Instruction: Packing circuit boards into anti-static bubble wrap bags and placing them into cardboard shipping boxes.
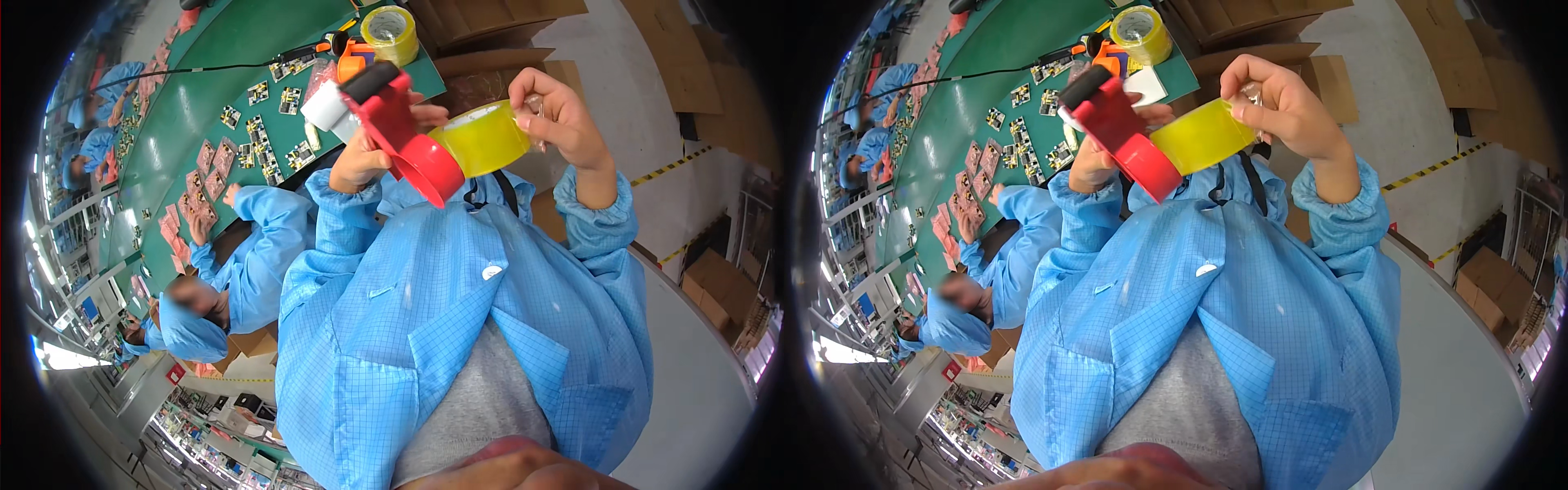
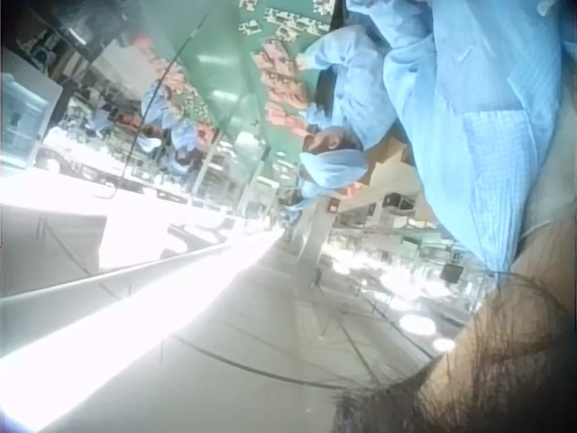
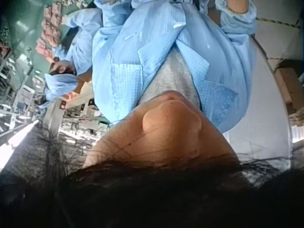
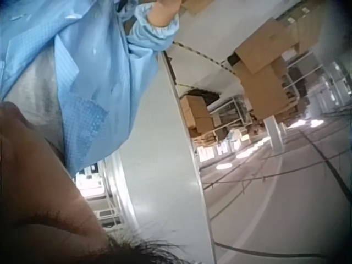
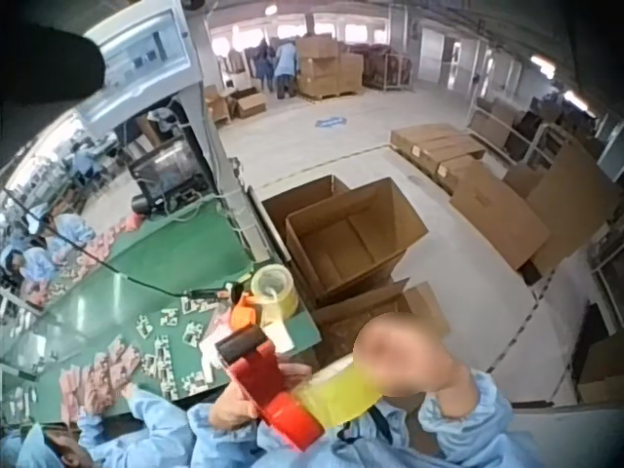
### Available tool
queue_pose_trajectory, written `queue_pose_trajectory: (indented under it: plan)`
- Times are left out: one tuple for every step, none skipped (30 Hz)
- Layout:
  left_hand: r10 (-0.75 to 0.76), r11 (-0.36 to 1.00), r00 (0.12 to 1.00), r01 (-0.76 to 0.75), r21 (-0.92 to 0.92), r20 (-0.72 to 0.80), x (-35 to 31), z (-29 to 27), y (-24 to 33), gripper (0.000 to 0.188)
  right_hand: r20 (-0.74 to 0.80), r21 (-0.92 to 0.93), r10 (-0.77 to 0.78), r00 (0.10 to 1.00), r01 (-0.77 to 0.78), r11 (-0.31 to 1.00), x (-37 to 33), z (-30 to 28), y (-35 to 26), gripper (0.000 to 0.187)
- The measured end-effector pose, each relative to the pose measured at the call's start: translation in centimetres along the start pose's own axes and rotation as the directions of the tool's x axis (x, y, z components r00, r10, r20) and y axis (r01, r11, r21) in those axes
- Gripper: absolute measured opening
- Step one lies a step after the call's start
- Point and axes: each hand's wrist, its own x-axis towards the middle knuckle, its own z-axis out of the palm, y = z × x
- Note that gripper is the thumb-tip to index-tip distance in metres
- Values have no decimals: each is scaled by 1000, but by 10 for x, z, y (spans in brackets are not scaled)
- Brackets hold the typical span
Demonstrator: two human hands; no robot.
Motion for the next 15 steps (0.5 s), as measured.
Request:
queue_pose_trajectory:
  plan:
    - [-48,997,999,47,62,13,0,-1,0,100,59,25,19,998,-21,999,2,0,-1,20]
    - [-69,997,998,69,38,-1,1,7,1,100,60,23,13,998,-15,1000,2,1,-2,20]
    - [-91,996,996,91,12,-15,3,15,-1,101,94,15,-9,996,8,1000,2,2,-3,21]
    - [-63,998,998,63,-4,21,5,17,-7,98,128,8,-31,991,30,1000,2,2,-3,21]
    - [-58,998,998,58,-4,15,6,18,-12,98,135,7,-28,991,28,1000,3,0,-1,21]
    - [-63,994,998,63,-89,3,7,19,-17,98,180,30,-2,984,-3,1000,4,-5,3,22]
    - [-68,983,998,66,-173,-8,7,19,-20,98,227,51,23,974,-35,998,4,-7,6,23]
    - [-129,962,991,115,-249,-41,5,20,-23,97,234,51,26,972,-39,998,5,-7,5,23]
    - [-124,962,991,109,-250,-49,4,22,-26,97,257,61,27,966,-45,997,6,-6,2,24]
    - [-126,962,990,108,-249,-57,2,24,-28,97,281,71,28,959,-50,996,6,-6,0,25]
    - [-131,961,990,113,-251,-55,3,27,-29,97,280,68,31,960,-53,996,5,-7,0,25]
    - [-135,960,989,118,-253,-54,4,28,-29,97,294,95,34,955,-65,993,3,-9,-1,26]
    - [-134,960,990,117,-255,-52,5,28,-30,97,308,123,36,951,-77,989,1,-10,-1,27]
    - [-157,962,987,146,-229,-33,6,26,-32,94,313,122,38,949,-80,989,2,-10,0,27]
    - [-182,963,983,175,-203,-14,7,25,-33,90,342,185,-15,940,-51,981,3,-10,1,27]
